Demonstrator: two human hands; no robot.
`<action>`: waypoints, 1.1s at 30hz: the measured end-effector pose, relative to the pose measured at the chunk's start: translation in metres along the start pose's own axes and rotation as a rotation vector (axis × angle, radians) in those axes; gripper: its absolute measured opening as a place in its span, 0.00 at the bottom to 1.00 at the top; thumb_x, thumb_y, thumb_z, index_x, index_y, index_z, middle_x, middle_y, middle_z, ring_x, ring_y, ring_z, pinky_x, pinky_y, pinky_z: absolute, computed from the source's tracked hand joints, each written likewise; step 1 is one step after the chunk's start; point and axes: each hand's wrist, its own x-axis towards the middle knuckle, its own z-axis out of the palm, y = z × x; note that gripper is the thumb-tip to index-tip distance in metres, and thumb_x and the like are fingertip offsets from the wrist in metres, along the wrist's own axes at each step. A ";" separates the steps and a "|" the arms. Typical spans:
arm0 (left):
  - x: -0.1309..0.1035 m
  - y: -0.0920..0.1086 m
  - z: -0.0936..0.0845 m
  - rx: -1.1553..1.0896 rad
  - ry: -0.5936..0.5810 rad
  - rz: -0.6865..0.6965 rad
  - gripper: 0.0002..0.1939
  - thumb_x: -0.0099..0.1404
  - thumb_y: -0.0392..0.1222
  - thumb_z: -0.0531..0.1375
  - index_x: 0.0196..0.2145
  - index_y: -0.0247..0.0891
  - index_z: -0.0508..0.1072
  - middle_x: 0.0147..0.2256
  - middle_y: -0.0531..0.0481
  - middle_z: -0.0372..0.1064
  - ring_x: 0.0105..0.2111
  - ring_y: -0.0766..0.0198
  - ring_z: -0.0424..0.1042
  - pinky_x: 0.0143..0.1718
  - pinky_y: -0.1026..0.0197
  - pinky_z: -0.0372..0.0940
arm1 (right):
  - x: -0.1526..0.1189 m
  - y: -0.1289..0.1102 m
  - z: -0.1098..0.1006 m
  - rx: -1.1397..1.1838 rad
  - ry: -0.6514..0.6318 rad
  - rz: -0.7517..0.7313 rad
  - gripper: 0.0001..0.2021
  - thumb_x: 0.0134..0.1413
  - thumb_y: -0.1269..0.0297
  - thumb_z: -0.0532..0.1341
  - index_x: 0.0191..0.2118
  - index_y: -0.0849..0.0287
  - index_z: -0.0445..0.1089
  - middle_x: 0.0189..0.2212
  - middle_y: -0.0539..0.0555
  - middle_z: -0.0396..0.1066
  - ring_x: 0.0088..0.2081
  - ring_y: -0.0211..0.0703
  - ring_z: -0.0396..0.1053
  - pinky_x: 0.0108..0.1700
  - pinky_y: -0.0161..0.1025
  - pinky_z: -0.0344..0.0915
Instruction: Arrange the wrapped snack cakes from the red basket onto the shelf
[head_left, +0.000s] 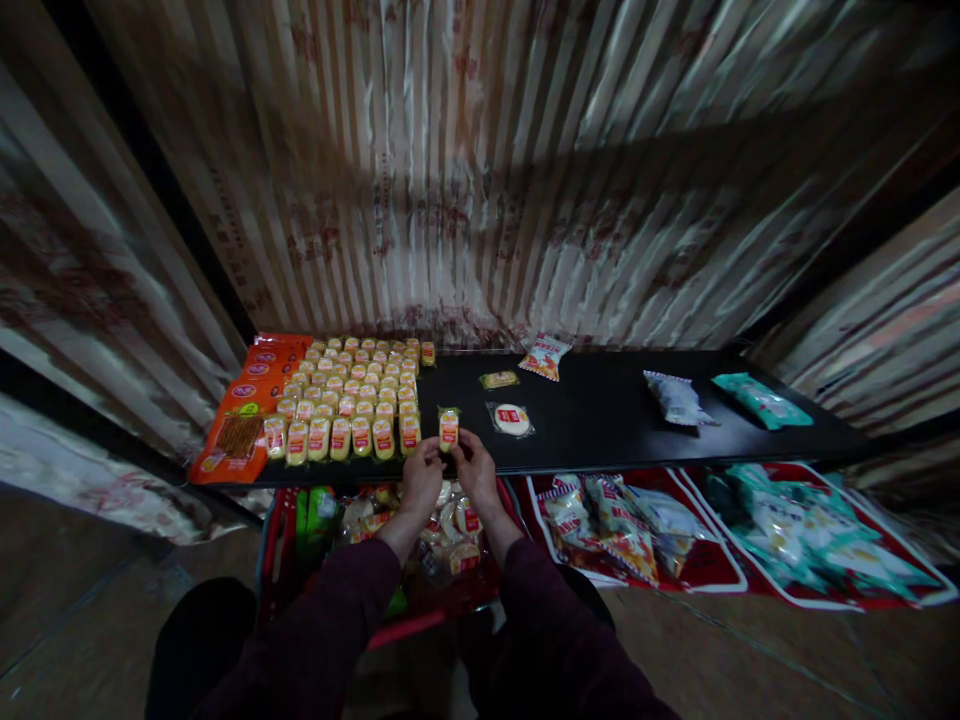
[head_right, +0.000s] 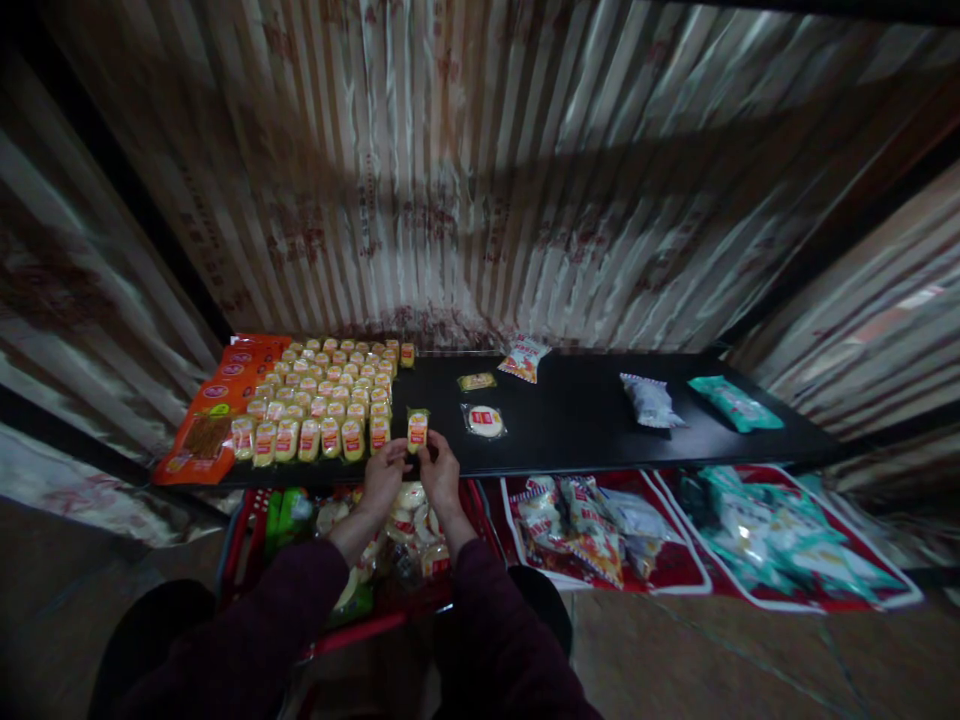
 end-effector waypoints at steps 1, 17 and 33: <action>0.002 0.001 0.001 -0.004 0.004 -0.002 0.17 0.52 0.21 0.52 0.35 0.34 0.74 0.39 0.43 0.73 0.39 0.62 0.72 0.36 0.62 0.69 | 0.002 0.000 0.001 -0.001 0.001 -0.003 0.16 0.48 0.62 0.58 0.43 0.60 0.70 0.40 0.56 0.76 0.42 0.46 0.72 0.48 0.44 0.67; 0.033 -0.005 0.013 0.124 -0.001 0.063 0.20 0.50 0.24 0.55 0.38 0.39 0.76 0.43 0.45 0.73 0.46 0.58 0.70 0.50 0.56 0.63 | 0.036 0.006 0.009 -0.054 -0.012 -0.008 0.15 0.48 0.61 0.57 0.42 0.58 0.72 0.38 0.55 0.76 0.40 0.46 0.73 0.48 0.44 0.67; 0.063 0.010 0.029 0.256 0.024 0.127 0.18 0.50 0.25 0.56 0.37 0.39 0.75 0.41 0.44 0.74 0.44 0.58 0.70 0.50 0.58 0.60 | 0.077 0.009 0.028 -0.106 -0.022 0.010 0.13 0.47 0.63 0.58 0.40 0.57 0.72 0.37 0.54 0.76 0.38 0.46 0.73 0.45 0.43 0.68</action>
